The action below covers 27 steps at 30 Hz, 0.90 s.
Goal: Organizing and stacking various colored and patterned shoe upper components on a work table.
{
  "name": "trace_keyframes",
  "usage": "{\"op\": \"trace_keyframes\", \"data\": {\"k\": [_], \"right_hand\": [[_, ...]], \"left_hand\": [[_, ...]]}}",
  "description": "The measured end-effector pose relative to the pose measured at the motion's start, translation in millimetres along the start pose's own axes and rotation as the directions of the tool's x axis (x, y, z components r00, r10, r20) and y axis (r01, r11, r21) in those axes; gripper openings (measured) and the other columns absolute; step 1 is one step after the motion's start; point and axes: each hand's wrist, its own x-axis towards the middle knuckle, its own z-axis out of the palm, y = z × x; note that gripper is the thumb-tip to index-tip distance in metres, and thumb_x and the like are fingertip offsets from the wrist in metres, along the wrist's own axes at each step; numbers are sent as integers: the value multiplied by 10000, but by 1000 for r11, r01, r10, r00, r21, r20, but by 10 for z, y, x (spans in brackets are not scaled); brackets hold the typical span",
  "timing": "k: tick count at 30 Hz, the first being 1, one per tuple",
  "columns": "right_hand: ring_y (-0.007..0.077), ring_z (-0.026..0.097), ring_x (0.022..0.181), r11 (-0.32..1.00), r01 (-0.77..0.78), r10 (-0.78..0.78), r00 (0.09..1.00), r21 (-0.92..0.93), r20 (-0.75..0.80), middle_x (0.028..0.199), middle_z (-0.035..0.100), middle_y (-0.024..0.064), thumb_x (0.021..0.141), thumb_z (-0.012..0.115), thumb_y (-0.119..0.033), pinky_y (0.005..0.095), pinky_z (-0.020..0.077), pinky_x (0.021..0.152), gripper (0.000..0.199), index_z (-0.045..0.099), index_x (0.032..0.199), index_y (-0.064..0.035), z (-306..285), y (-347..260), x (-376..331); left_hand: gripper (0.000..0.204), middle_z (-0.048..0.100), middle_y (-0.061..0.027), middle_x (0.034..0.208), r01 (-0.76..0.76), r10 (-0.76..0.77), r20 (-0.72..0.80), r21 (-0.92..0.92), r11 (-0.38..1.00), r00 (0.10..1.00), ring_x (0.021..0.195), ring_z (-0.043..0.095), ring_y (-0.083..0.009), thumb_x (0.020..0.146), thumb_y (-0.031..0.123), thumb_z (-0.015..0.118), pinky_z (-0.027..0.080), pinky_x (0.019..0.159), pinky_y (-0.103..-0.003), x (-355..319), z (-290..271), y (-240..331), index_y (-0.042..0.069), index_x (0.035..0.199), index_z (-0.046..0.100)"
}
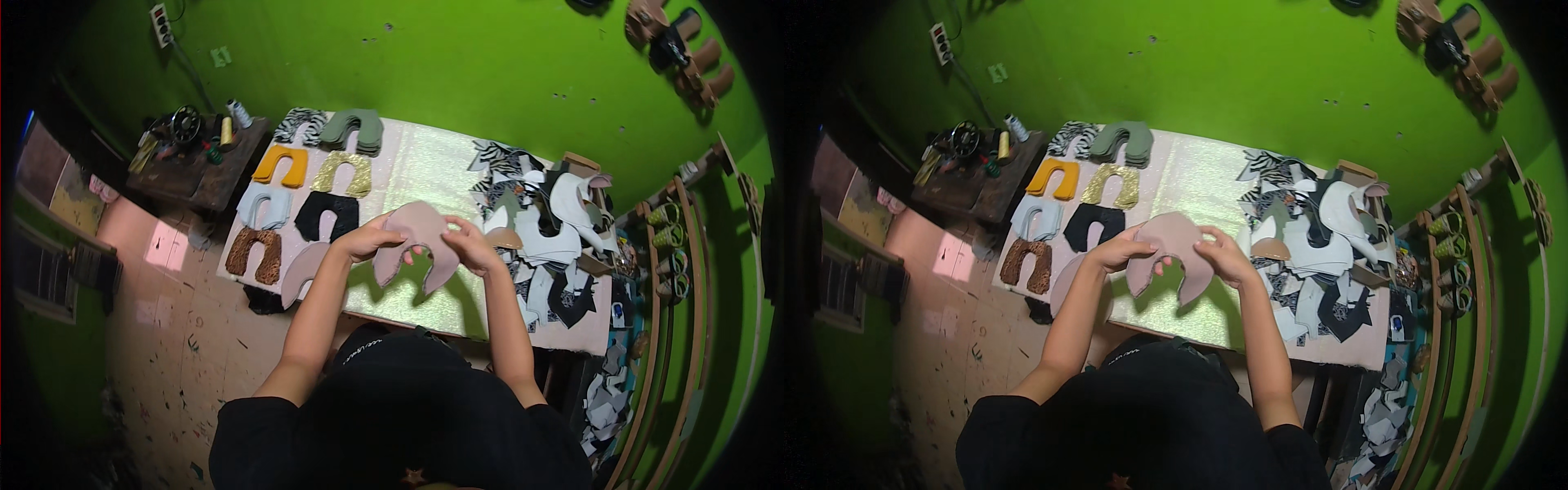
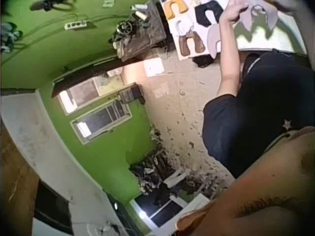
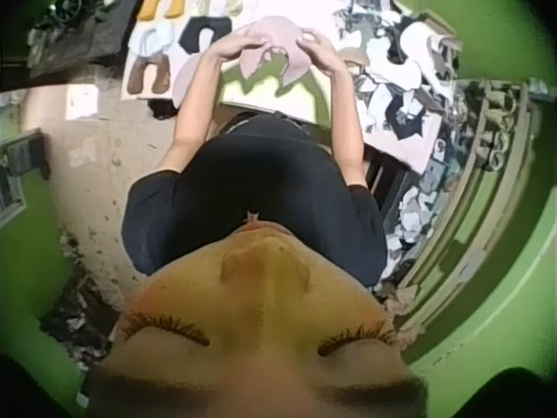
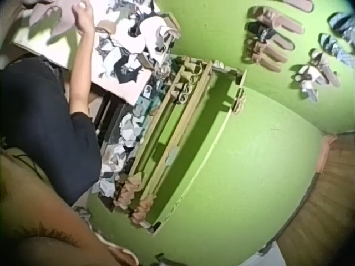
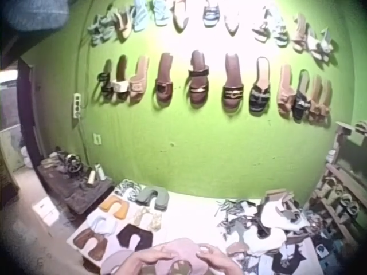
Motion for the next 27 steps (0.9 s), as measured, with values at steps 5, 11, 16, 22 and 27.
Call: {"op": "trace_keyframes", "data": {"k": [5,11,16,22,27], "right_hand": [[124,580,608,927,-175,201,979,-333,45,737,602,99,792,601,-84,242,461,502,329,440,1063,10,430,529,296],[100,515,508,867,-42,47,999,-497,-2,638,561,52,809,579,-100,240,397,438,254,445,1012,-25,938,1151,595],[251,593,663,710,37,-50,999,-703,2,710,587,139,749,598,-164,343,459,625,284,506,958,5,1139,1780,842],[162,536,557,605,32,-150,986,-796,-75,631,559,85,746,620,-146,299,429,535,241,513,917,-13,1269,2008,908],[227,561,586,587,34,-222,968,-809,-120,650,573,115,711,639,-156,331,449,579,285,533,932,-11,1329,2064,924]], "left_hand": [[449,593,-166,875,145,-138,-177,27,989,975,650,608,-192,870,75,454,518,592,-288,-557,-537,-199,41,1274,262],[416,593,-181,902,212,-211,-390,-40,976,896,651,625,-217,889,75,421,537,555,-333,-1188,-1019,-395,26,1273,269],[395,589,-180,956,323,-152,-656,148,935,740,744,625,-232,845,61,455,514,666,-314,-1558,-1383,-803,-7,1228,386],[304,595,-211,939,446,209,-741,577,685,638,898,578,-314,760,121,540,428,804,-355,-1666,-1622,-1072,-30,1024,539],[271,597,-220,920,504,342,-759,633,587,554,894,576,-345,748,91,544,436,789,-366,-1678,-1640,-1156,4,1005,557]]}}
